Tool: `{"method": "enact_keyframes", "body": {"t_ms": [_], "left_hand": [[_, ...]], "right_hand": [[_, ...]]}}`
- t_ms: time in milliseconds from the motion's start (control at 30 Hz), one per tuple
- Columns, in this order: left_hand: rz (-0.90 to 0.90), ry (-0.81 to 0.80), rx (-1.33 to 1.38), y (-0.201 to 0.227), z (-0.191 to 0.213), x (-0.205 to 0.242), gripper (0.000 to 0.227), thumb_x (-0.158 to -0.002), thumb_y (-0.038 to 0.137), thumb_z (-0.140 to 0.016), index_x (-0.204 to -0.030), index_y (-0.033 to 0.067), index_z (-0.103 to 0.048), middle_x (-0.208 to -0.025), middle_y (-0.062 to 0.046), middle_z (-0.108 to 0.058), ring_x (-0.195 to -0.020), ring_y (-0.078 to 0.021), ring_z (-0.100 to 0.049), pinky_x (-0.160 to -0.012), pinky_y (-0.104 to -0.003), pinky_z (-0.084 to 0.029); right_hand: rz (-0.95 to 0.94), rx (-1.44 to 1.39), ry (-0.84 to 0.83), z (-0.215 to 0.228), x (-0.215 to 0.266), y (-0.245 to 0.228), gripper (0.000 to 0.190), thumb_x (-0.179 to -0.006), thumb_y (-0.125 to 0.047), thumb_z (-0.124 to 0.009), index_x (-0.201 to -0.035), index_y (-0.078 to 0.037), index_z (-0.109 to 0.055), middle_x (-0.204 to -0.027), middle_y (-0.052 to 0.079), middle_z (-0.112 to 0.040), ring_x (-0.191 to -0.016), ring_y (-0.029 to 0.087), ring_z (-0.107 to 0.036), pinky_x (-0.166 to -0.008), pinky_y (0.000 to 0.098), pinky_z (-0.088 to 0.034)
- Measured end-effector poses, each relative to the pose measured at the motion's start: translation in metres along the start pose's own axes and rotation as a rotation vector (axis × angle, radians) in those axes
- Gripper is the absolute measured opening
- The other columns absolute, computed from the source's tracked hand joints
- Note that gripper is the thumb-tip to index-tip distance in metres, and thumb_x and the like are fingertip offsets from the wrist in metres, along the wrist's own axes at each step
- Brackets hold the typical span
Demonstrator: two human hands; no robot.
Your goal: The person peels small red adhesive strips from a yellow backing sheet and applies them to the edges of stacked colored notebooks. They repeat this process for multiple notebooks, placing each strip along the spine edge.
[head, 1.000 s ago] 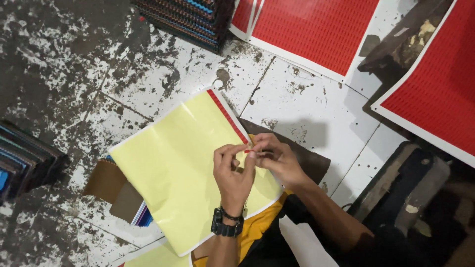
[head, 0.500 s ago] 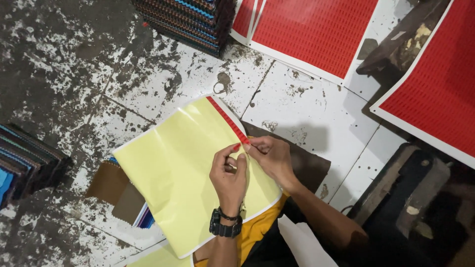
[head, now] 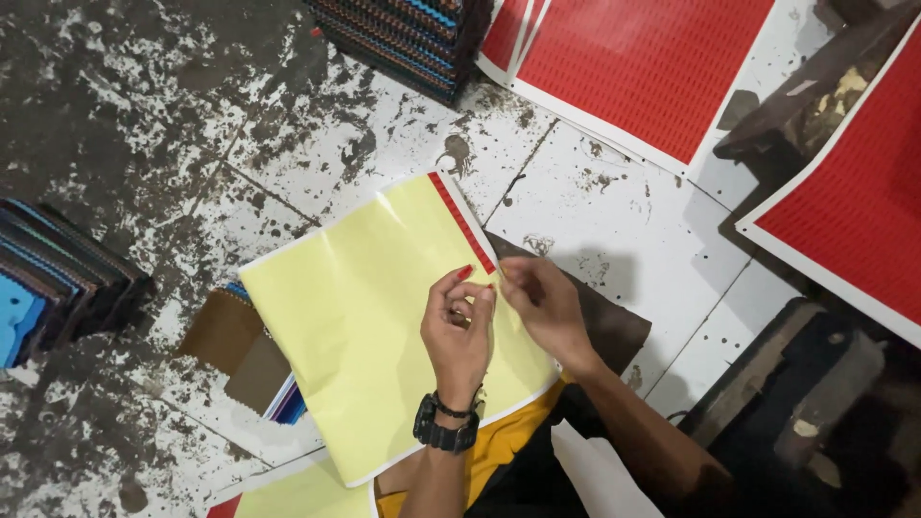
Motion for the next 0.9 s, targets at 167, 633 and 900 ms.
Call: {"method": "enact_keyframes", "body": {"t_ms": [167, 633, 900], "left_hand": [[0.010, 0.004, 0.018, 0.000, 0.002, 0.000, 0.036, -0.088, 0.008, -0.074, -0.122, 0.0108, -0.063, -0.091, -0.004, -0.076, -0.069, -0.0059, -0.056, -0.063, -0.019, -0.040], [0.059, -0.007, 0.126, 0.000, 0.005, -0.001, 0.052, -0.080, 0.000, -0.076, -0.128, 0.0083, -0.058, -0.129, -0.009, -0.065, -0.097, -0.0119, -0.066, -0.078, -0.021, -0.040], [-0.004, -0.012, 0.287, -0.015, 0.002, -0.003, 0.053, -0.084, -0.004, -0.071, -0.132, 0.0080, -0.053, -0.131, -0.008, -0.061, -0.089, -0.0082, -0.068, -0.070, -0.020, -0.037]], "right_hand": [[0.093, 0.267, -0.102, -0.008, -0.021, -0.003, 0.031, -0.091, -0.036, -0.074, -0.113, -0.016, -0.080, -0.085, 0.015, -0.074, -0.084, 0.034, -0.073, -0.079, 0.0439, -0.059], [0.451, 0.233, 0.265, -0.010, -0.005, 0.008, 0.012, -0.084, -0.021, -0.086, -0.094, -0.024, -0.082, -0.096, -0.003, -0.079, -0.064, 0.016, -0.070, -0.052, 0.0264, -0.056], [0.266, 0.113, 0.072, -0.002, -0.011, 0.009, 0.032, -0.088, -0.024, -0.077, -0.118, -0.014, -0.076, -0.100, 0.012, -0.071, -0.091, 0.029, -0.071, -0.077, 0.0416, -0.059]]}}
Point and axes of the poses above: each hand's wrist, its own x-axis away from the middle knuckle, its own z-axis out of the back of the hand, y = z × x, the point moved 2 cm from there along -x, towards the middle knuckle
